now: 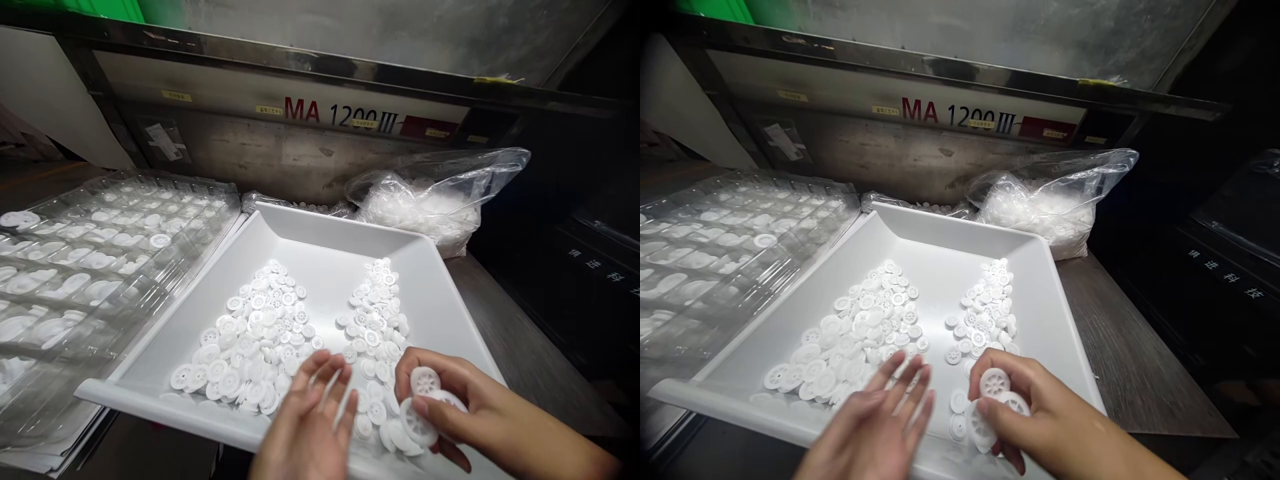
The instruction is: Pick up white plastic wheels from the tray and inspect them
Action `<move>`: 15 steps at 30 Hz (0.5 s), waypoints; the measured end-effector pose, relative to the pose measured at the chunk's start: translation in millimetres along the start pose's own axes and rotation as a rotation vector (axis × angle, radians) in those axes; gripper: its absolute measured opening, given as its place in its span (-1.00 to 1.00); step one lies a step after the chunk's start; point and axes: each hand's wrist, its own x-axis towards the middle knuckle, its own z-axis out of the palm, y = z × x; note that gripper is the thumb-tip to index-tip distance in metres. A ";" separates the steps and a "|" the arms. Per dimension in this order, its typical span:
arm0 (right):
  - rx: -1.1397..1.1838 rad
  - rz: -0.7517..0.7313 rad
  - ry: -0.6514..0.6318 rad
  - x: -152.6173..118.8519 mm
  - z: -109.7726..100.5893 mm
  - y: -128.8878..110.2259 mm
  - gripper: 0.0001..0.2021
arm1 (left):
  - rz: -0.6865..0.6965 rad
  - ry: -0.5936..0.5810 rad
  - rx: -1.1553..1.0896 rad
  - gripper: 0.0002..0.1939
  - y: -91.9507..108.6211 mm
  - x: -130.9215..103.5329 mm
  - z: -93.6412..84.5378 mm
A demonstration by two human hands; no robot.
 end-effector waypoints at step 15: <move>-0.892 -0.584 0.477 13.6 27.5 12.7 -0.67 | -0.248 -0.083 -0.312 -0.77 -41.9 18.3 38.7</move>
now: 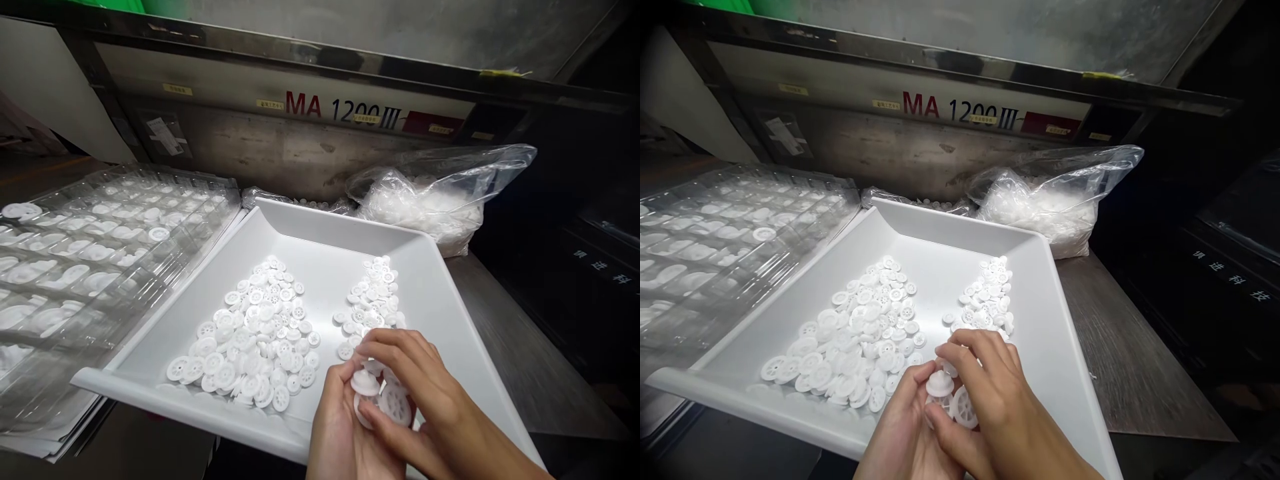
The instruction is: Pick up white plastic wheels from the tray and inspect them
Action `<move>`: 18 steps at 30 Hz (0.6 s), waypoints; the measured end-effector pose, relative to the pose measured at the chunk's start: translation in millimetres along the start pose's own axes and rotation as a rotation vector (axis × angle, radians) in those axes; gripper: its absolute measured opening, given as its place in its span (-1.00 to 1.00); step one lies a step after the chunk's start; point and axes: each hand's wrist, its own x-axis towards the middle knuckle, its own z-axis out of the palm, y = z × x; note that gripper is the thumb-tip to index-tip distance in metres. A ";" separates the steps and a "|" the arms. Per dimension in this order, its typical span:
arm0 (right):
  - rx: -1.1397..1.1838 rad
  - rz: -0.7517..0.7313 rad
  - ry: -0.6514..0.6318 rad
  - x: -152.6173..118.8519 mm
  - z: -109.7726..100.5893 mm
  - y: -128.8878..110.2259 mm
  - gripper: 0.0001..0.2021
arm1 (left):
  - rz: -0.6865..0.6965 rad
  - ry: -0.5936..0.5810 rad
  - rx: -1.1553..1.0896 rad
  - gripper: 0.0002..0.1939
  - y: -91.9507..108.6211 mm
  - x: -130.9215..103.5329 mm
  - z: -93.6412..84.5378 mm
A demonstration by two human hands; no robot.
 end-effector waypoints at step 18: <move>0.049 0.233 0.122 -10.2 -6.1 8.9 -0.71 | -0.009 -0.031 0.056 -0.57 3.8 -1.3 -1.6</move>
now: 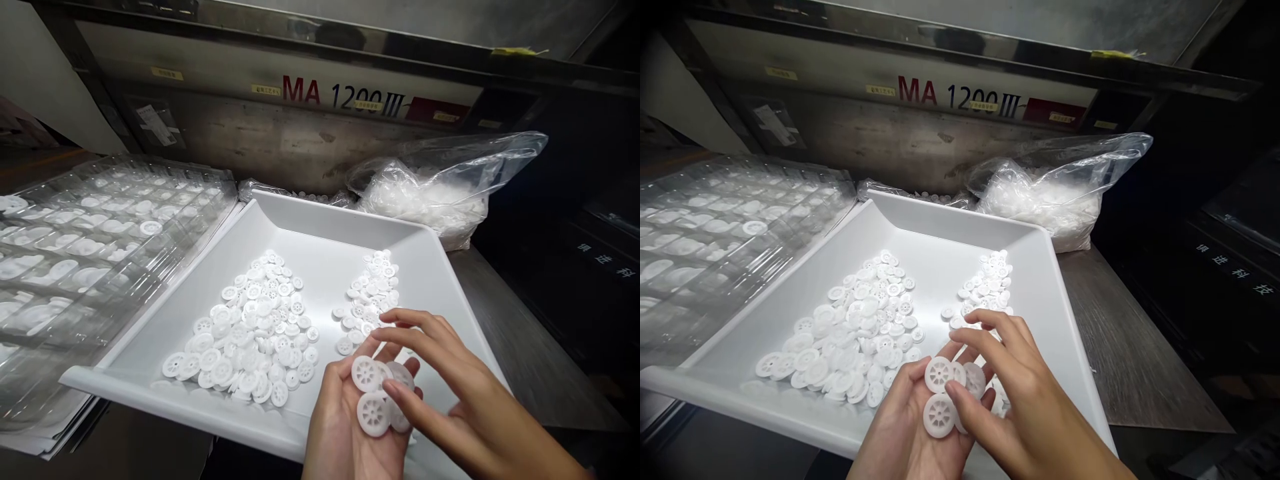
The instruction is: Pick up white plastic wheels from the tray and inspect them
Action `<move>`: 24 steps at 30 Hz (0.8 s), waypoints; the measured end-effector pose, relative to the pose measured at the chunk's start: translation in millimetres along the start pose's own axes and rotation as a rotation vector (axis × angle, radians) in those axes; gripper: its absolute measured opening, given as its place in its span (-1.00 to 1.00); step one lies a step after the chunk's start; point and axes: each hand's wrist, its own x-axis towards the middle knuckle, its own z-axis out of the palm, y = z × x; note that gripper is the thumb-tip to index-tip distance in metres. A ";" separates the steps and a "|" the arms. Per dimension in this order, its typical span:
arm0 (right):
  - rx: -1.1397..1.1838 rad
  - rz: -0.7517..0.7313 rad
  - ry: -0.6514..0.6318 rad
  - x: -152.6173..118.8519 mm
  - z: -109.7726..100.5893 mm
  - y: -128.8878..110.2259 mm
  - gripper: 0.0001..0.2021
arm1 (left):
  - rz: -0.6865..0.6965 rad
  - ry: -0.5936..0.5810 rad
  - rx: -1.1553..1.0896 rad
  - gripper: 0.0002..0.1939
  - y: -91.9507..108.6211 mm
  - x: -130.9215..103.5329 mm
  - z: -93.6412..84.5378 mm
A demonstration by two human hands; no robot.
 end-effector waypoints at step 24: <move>0.531 0.317 -0.203 5.8 -11.3 12.5 -0.80 | -0.082 0.092 0.110 -0.52 -8.2 -1.9 7.6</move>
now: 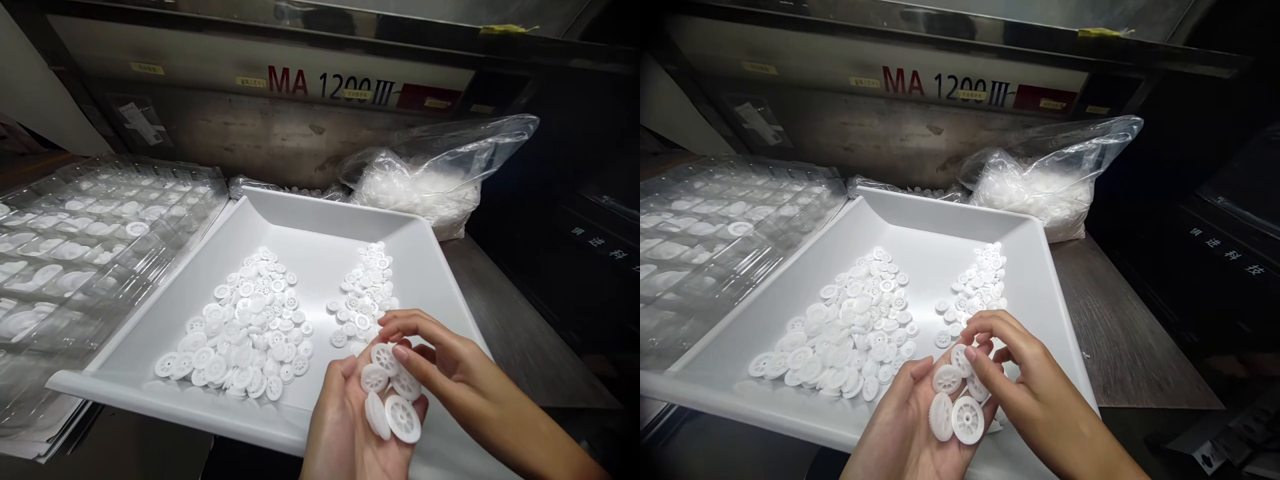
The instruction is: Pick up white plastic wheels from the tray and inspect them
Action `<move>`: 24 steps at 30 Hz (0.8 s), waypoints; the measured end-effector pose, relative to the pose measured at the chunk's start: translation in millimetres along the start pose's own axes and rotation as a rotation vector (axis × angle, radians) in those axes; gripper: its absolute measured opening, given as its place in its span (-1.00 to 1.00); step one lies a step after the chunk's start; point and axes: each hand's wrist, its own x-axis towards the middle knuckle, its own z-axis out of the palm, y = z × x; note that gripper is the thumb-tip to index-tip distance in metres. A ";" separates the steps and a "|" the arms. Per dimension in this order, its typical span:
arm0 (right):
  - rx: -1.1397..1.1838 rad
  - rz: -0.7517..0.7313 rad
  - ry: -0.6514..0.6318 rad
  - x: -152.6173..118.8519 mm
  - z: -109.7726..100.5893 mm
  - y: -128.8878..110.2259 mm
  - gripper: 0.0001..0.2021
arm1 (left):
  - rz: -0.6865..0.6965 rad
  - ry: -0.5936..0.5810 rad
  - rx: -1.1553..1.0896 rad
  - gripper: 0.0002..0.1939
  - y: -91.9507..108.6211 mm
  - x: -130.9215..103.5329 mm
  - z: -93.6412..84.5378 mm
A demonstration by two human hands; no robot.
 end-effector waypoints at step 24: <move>-0.387 -0.294 0.365 -54.0 13.3 44.9 -0.69 | 0.035 0.195 0.211 -0.68 -19.5 2.2 6.2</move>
